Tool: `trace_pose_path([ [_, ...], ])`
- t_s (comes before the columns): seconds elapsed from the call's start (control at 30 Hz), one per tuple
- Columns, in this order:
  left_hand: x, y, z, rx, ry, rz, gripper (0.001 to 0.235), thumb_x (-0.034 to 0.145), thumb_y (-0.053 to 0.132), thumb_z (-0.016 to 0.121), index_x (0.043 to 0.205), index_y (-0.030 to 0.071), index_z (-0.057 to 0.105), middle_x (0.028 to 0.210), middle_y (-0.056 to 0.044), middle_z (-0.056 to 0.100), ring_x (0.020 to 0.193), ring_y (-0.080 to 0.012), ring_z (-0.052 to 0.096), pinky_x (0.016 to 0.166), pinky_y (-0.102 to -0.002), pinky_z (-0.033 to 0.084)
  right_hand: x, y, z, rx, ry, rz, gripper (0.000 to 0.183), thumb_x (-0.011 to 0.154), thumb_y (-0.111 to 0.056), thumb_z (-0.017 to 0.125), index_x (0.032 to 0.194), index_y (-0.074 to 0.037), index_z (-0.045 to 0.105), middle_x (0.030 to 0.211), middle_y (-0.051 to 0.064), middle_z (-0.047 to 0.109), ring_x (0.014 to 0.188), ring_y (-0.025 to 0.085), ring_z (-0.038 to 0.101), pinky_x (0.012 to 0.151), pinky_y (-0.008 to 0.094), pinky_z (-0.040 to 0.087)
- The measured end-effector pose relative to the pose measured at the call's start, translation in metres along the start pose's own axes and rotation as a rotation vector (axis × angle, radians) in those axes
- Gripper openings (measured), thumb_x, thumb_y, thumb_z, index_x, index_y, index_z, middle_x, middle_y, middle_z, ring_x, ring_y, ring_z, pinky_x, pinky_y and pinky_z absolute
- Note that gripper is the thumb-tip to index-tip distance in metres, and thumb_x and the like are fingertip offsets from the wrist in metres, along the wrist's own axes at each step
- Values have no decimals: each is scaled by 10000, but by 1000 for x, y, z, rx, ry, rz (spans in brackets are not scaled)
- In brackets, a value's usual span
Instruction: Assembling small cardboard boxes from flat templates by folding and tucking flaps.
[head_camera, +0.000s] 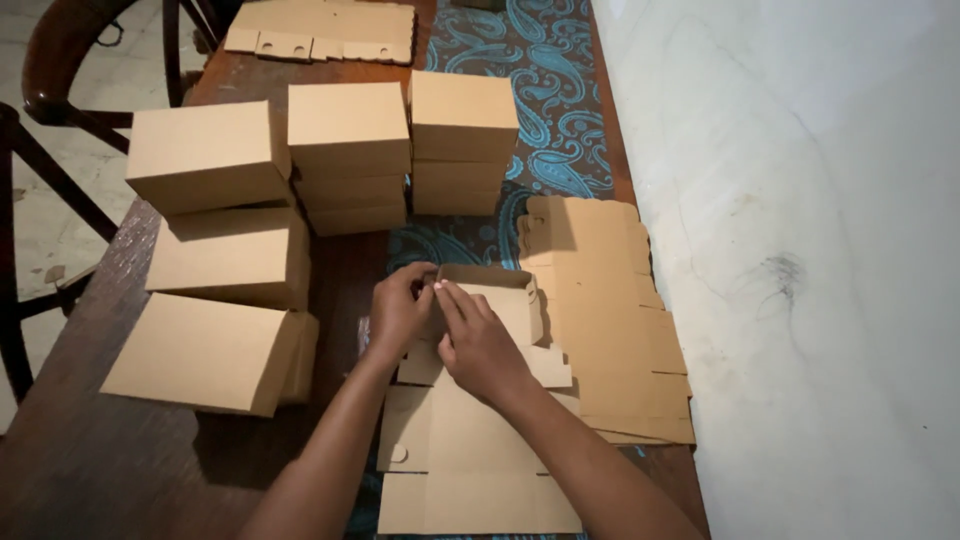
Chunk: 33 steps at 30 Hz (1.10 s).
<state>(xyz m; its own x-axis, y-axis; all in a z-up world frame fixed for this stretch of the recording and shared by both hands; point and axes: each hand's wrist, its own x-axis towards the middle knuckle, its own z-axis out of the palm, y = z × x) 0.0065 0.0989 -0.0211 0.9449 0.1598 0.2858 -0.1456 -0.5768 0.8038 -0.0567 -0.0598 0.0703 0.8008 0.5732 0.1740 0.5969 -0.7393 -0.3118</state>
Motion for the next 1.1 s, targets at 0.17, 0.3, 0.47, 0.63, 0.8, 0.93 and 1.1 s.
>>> trace_pose_path([
  [0.17,-1,13,-7,-64,-21,-92,263,863,82,724,1089,189,805,1007,-60,795,987,-307,751,863,-412,612,0,-5,-7,37,30,15,662,895,-50,518,1537,22,373,1461,237,462,1252,387,553,1062,461,496],
  [0.3,-2,29,-18,-109,-61,-149,247,891,111,712,1118,154,799,998,-108,796,1002,-350,743,860,-455,613,2,-4,-4,2,21,4,701,885,-64,521,1561,-1,346,1507,218,418,1258,366,535,1077,458,486],
  [0.47,2,26,-16,-161,-71,-206,231,900,108,719,1108,160,804,991,-91,800,981,-321,754,844,-448,620,1,7,11,21,75,2,666,891,-73,521,1528,50,373,1473,242,436,1291,400,528,1105,461,466],
  [0.63,6,33,-17,-327,-42,-368,265,872,103,711,1113,157,807,968,-96,796,938,-250,739,833,-426,599,0,11,16,-10,181,-45,608,900,-77,554,1482,53,436,1392,229,492,1260,390,555,1090,454,481],
  [0.8,2,47,-23,-362,-30,-380,268,876,130,715,1130,144,799,973,-107,796,943,-256,738,839,-428,595,-1,5,2,114,159,17,602,893,-60,576,1477,28,459,1394,224,515,1287,395,553,1091,460,482],
  [0.93,0,44,-23,-387,-8,-398,287,861,155,741,1143,177,790,981,-91,796,951,-238,741,856,-412,597,0,5,-3,311,154,90,570,914,-94,599,1469,-18,494,1394,183,556,1305,370,559,1080,451,497],
  [1.1,4,30,-12,-466,37,-371,274,841,132,751,1111,159,793,925,-87,793,855,-184,731,791,-369,604,0,19,16,289,179,82,566,925,-114,614,1476,-40,510,1383,170,585,1276,347,581,1071,456,501],
])
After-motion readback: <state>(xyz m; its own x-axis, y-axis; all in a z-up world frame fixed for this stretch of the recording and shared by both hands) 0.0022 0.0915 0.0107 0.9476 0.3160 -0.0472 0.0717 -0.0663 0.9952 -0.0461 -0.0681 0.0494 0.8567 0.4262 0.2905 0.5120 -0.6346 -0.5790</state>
